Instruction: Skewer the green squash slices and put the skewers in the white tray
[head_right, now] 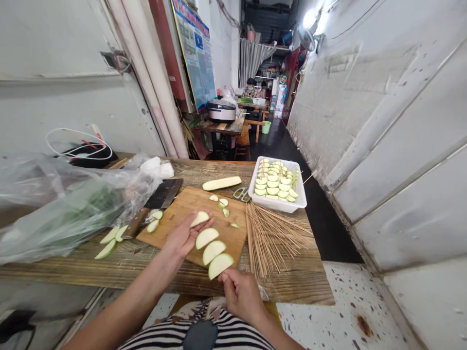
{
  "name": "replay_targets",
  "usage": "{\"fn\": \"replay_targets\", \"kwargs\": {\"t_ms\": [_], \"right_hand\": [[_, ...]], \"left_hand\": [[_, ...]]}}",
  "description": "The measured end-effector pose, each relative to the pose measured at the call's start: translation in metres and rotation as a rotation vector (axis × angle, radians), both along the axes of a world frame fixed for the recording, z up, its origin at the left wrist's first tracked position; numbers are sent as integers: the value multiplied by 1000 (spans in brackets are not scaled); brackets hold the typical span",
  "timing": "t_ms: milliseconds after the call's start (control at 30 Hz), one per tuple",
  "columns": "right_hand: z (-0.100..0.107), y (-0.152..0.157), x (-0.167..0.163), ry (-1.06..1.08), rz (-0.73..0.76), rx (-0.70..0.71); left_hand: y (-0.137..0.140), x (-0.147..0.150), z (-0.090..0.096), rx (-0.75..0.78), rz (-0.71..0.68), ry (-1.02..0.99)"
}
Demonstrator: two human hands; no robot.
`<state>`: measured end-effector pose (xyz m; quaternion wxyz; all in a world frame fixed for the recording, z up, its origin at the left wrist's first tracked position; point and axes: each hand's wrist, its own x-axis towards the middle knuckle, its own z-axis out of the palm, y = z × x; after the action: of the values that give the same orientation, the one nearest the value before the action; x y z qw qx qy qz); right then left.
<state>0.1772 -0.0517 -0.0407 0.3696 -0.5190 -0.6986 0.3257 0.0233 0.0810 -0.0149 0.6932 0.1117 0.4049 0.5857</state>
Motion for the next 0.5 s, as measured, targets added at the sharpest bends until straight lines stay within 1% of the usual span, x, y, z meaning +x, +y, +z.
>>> {"fn": "replay_targets", "kwargs": {"t_ms": [200, 300, 500], "right_hand": [[0, 0, -1, 5, -6, -12], [0, 0, -1, 15, -6, -15], [1, -1, -2, 23, -15, -20]], "left_hand": [[-3, 1, -4, 35, -26, 16], [-4, 2, -2, 41, -27, 21], [-8, 6, 6, 5, -37, 78]]}}
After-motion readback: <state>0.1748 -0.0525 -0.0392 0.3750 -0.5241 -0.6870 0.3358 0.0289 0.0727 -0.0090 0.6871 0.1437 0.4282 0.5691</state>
